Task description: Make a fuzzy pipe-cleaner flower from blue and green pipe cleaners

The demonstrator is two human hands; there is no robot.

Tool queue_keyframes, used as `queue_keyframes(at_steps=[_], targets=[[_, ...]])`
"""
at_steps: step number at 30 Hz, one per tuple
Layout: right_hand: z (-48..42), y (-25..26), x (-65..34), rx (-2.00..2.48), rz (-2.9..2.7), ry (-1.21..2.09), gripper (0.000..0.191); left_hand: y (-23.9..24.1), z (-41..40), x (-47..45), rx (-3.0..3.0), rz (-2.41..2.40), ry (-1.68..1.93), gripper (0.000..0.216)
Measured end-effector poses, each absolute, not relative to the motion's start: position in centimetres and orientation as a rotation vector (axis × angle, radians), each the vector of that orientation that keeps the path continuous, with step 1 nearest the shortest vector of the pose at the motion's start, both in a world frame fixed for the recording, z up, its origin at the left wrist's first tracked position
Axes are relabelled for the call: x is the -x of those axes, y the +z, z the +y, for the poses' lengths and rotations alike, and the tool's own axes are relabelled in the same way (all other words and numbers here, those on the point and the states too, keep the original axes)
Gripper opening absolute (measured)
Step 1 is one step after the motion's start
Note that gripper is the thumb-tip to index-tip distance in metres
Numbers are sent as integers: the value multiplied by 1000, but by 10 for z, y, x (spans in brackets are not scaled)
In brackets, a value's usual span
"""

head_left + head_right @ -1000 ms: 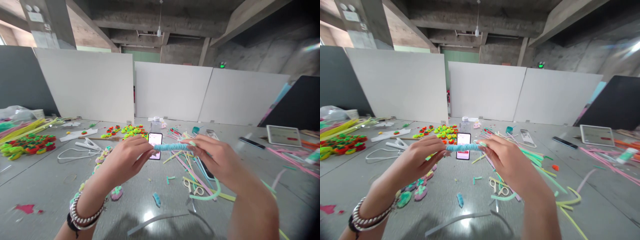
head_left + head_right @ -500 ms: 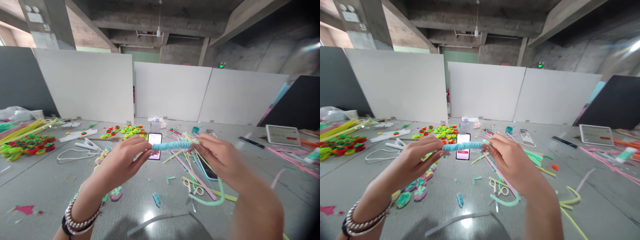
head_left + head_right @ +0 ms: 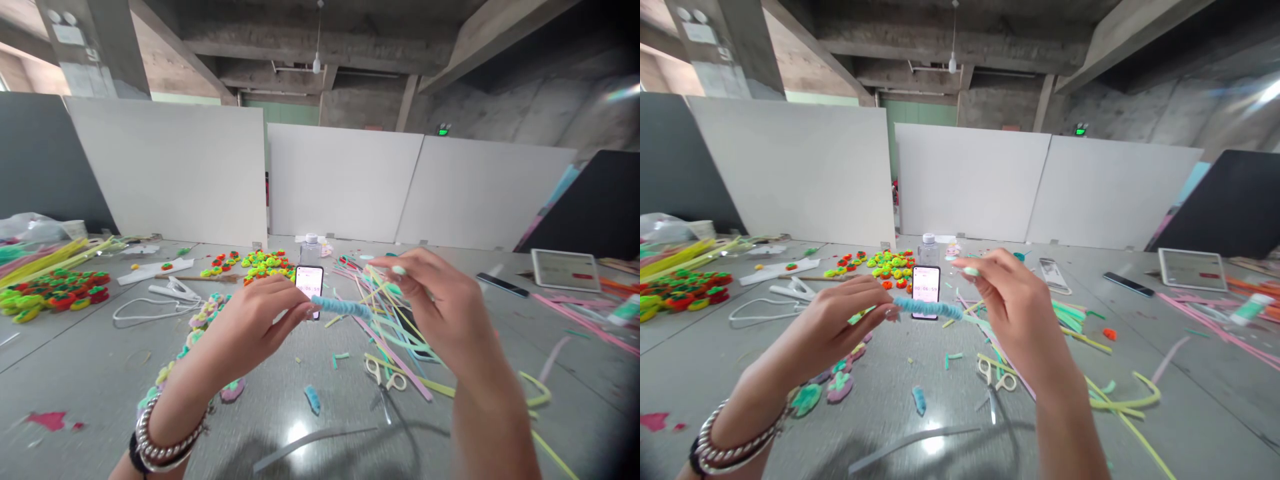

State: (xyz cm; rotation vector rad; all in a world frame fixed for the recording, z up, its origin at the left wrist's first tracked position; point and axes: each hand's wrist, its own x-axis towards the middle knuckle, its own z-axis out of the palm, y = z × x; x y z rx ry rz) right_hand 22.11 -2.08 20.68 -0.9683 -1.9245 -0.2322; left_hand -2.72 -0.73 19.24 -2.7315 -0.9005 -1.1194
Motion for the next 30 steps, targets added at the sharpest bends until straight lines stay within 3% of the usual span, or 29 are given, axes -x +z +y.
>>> queue_keyframes(at_steps=[7, 16, 30], targets=[[-27, 200, -193, 891, -2203, -131, 34, 190, -11, 19, 2747, -896, -1178, 28], [-22, 197, -183, 793, -2215, -2, 13, 192, -15, 17, 2741, -895, -1239, 31], [-21, 196, -183, 775, -2226, -33, 11, 192, -17, 18, 2590, -925, -1370, 29]])
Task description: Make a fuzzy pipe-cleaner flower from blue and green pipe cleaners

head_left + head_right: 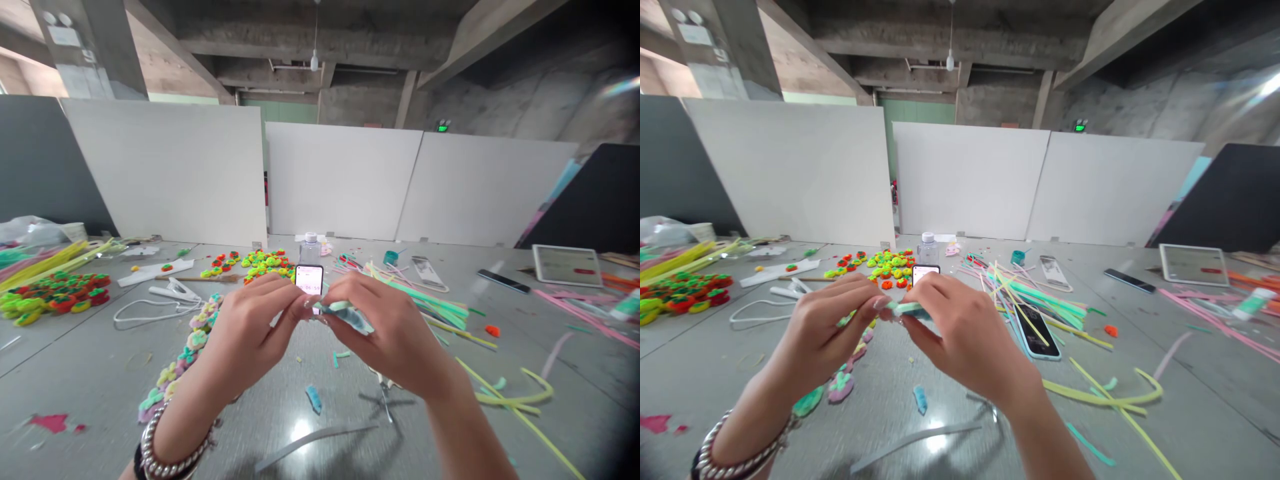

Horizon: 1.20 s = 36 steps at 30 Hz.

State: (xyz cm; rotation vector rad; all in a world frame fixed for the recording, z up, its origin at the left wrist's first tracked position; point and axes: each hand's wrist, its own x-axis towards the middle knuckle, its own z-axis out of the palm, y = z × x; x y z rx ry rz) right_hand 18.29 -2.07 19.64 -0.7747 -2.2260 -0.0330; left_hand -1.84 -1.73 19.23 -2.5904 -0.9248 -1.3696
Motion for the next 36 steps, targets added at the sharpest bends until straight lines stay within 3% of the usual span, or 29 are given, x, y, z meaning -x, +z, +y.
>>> queue_keyframes(at_steps=[8, 20, 24, 30, 32, 36], targets=[[-17, 196, -185, 833, -2219, -97, 10, 198, -19, 26, 2379, -940, -1594, 25], [-11, 198, -202, 1017, -2209, -114, 11, 193, -6, 30, 2455, -1189, -1609, 35], [-10, 203, -212, 1095, -2113, -155, 10, 171, 16, 19, 2947, -1272, -1034, 22], [-7, 204, -231, 1227, -1993, -297, 14, 87, 51, -13, 3208, -1339, -13, 51], [-7, 203, -237, 1226, -1982, -290, 11, 65, 59, -21, 3217, -1328, 128, 55], [-11, 206, -248, 1219, -1976, -263, 10, 48, 67, -24, 3252, -1375, 308, 37]])
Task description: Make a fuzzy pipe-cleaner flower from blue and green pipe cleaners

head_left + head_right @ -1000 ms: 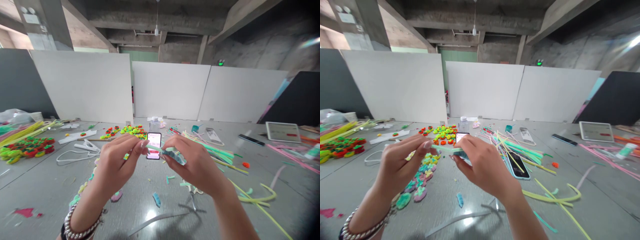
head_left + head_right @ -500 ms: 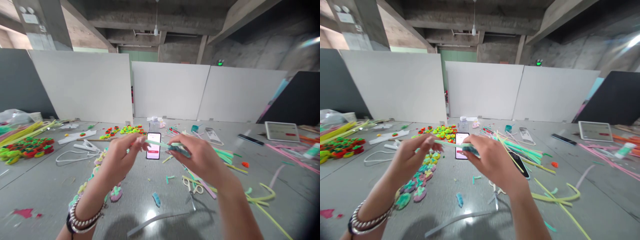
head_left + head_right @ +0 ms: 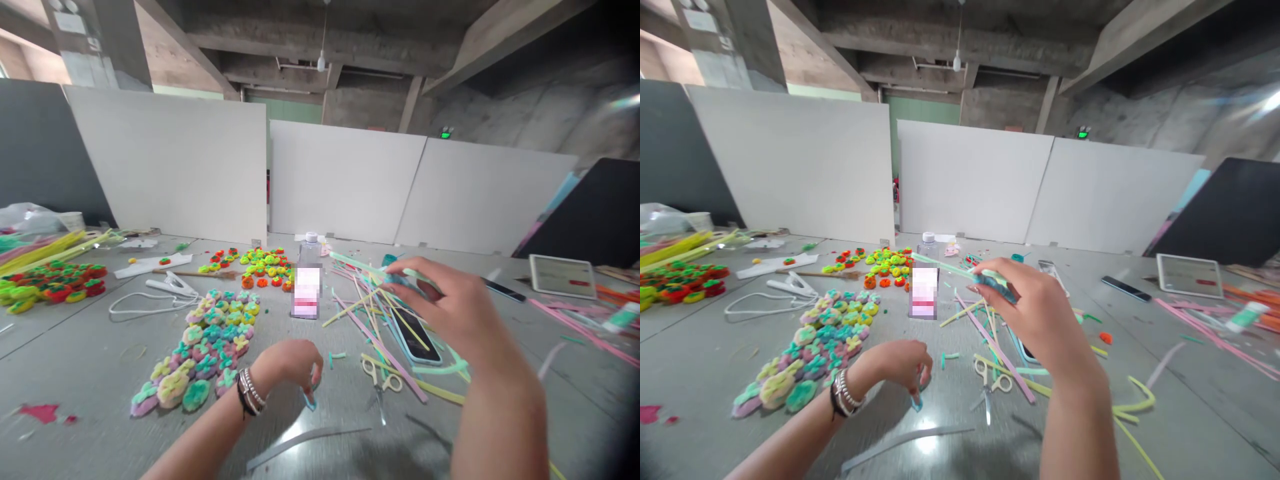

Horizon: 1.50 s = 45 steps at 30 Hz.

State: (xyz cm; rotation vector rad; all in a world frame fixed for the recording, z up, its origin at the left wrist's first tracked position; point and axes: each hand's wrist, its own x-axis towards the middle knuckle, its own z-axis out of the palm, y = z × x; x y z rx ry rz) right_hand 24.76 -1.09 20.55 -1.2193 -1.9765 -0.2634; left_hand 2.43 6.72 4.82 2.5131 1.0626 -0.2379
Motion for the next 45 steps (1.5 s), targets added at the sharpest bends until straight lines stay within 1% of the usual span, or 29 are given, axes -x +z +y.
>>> queue_keyframes(at_steps=[2, 3, 6, 8, 13, 17, 20, 22, 26, 28, 32, 35, 40, 45], targets=[[-14, 207, -252, 1220, -1968, -266, 10, 49, 68, -23, -2500, 1059, -263, 33], [-16, 208, -255, 1226, -1958, -272, 11, 50, 67, -23, -2501, 1057, -272, 33], [-22, 210, -260, 1253, -1926, -293, 11, 50, 65, -24, -2507, 1094, -336, 47], [-25, 212, -262, 1256, -1901, -306, 10, 49, 63, -26, -2504, 1128, -382, 50], [-30, 213, -264, 1244, -1867, -309, 10, 56, 58, -28, -2470, 1180, -332, 30], [-16, 209, -268, 1268, -1785, -319, 13, 75, 56, -20, -2480, 1271, -201, 30], [6, 203, -275, 1279, -1572, -341, 18, 90, 54, -10, -2495, 1293, -98, 28], [19, 199, -278, 1220, -1463, -294, 18, 99, 53, -3, -2509, 1297, -22, 26], [24, 199, -274, 1045, -1403, -334, 16, 121, 46, 9, -2561, 1277, 165, 24], [17, 202, -270, 955, -1422, -365, 14, 136, 38, 13, -2616, 1254, 366, 26], [2, 211, -263, 878, -1610, -610, 8, 168, 17, 20, -2649, 1281, 645, 28], [-3, 213, -260, 866, -1761, -733, 10, 185, 2, 25, -2669, 1254, 836, 23], [-4, 209, -254, 773, -1944, -704, 13, 196, -13, 31, -2726, 1235, 1198, 23], [-8, 210, -246, 734, -2056, -653, 12, 198, -18, 32, -2765, 1231, 1350, 23]])
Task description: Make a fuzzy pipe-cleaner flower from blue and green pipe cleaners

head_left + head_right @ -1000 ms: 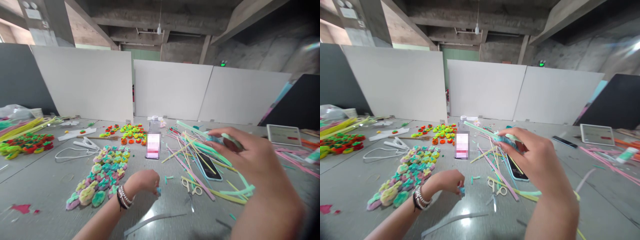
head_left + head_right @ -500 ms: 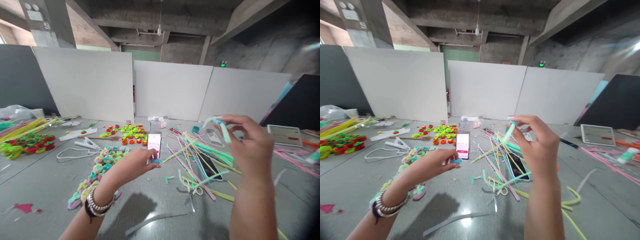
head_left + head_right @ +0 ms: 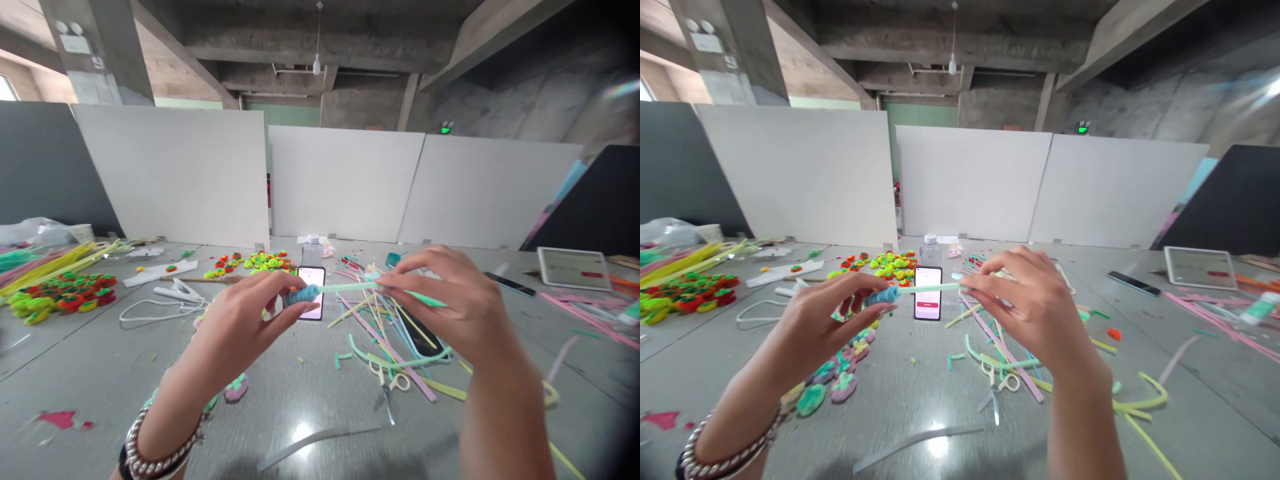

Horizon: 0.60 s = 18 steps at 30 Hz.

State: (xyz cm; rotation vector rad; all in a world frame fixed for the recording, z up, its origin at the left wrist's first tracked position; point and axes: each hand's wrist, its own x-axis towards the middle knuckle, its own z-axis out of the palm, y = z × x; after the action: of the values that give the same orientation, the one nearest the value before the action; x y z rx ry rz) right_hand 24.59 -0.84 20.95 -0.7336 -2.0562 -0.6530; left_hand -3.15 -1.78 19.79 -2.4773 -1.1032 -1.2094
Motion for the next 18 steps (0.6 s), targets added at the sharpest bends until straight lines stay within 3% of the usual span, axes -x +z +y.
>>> queue_keyframes(at_steps=[18], targets=[[-19, 212, -234, 842, -2080, -891, 14, 193, -16, 32, 2439, -999, -1061, 13]])
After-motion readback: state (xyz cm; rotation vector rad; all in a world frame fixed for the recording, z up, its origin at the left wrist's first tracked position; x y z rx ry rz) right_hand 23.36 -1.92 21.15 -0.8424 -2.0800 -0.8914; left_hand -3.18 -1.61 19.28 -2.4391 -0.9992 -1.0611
